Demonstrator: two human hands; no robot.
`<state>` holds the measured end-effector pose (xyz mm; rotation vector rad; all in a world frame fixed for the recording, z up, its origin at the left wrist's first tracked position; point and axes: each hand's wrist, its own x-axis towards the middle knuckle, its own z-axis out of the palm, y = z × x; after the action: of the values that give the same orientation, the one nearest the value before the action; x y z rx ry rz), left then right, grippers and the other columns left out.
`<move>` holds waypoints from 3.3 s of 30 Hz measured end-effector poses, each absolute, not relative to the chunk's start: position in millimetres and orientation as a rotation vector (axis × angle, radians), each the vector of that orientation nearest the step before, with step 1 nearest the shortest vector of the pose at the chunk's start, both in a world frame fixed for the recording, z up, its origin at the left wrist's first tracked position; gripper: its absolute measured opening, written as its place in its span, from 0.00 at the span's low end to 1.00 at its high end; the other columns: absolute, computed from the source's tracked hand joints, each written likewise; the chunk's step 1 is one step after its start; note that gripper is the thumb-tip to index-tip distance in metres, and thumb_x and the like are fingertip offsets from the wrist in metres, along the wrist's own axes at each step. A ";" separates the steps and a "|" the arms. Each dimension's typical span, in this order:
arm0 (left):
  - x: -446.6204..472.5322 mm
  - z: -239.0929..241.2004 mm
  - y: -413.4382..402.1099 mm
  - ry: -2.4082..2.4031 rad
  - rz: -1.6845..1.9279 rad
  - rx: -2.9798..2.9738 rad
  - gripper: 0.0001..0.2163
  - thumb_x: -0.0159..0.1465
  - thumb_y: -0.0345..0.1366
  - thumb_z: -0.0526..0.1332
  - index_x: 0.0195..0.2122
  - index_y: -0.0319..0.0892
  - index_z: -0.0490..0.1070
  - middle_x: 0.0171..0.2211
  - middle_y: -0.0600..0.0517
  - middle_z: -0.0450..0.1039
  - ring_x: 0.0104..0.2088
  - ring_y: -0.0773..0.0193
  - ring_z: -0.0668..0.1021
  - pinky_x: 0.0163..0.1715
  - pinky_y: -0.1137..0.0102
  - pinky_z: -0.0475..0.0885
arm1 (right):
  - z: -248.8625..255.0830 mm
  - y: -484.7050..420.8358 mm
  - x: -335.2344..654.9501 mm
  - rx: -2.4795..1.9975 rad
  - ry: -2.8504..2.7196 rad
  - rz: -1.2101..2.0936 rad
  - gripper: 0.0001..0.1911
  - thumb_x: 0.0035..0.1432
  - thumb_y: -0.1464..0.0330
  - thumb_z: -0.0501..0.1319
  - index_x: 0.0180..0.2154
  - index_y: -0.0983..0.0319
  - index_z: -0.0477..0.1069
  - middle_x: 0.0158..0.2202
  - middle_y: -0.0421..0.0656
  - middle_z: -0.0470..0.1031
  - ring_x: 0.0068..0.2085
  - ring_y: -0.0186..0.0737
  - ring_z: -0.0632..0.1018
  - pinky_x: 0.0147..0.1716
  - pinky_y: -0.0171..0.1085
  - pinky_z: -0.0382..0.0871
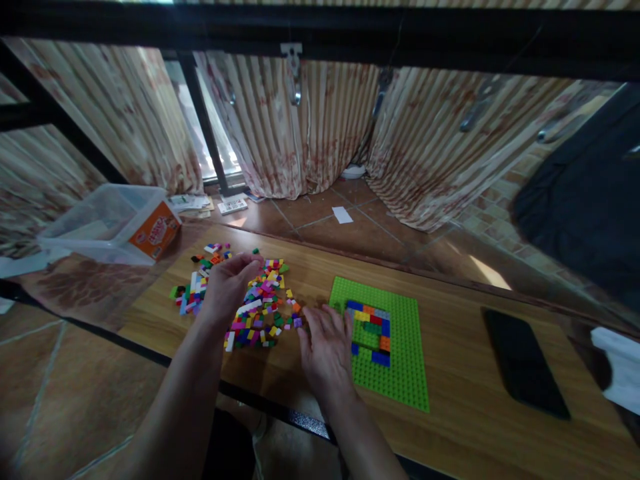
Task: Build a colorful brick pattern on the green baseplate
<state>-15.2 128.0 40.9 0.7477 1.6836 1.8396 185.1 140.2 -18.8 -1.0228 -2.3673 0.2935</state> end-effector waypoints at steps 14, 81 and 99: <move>-52.6 58.3 108.7 1.177 2.381 0.033 0.05 0.53 0.34 0.66 0.26 0.38 0.73 0.26 0.54 0.75 0.22 0.76 0.71 0.26 0.80 0.68 | -19.9 136.8 173.1 -0.911 -2.328 0.293 0.14 0.64 0.69 0.54 0.49 0.61 0.73 0.46 0.45 0.79 0.51 0.47 0.73 0.56 0.50 0.58; 17.7 43.7 108.4 1.269 1.112 1.094 0.09 0.55 0.35 0.69 0.32 0.37 0.72 0.27 0.51 0.78 0.29 0.64 0.80 0.33 0.70 0.73 | 15.1 136.6 157.3 -0.931 -0.995 1.710 0.11 0.44 0.63 0.73 0.33 0.58 0.81 0.25 0.38 0.79 0.24 0.32 0.75 0.26 0.33 0.72; 10.1 38.5 107.1 1.226 1.149 1.017 0.12 0.50 0.36 0.72 0.31 0.36 0.74 0.26 0.50 0.79 0.29 0.64 0.80 0.33 0.70 0.73 | 3.5 133.4 149.5 -0.843 -1.045 1.567 0.07 0.50 0.65 0.69 0.32 0.59 0.80 0.21 0.37 0.76 0.23 0.33 0.74 0.26 0.34 0.71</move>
<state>10.1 107.1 38.5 1.0168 1.2264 1.1489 149.5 133.4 3.5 -0.8429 -1.0447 1.5670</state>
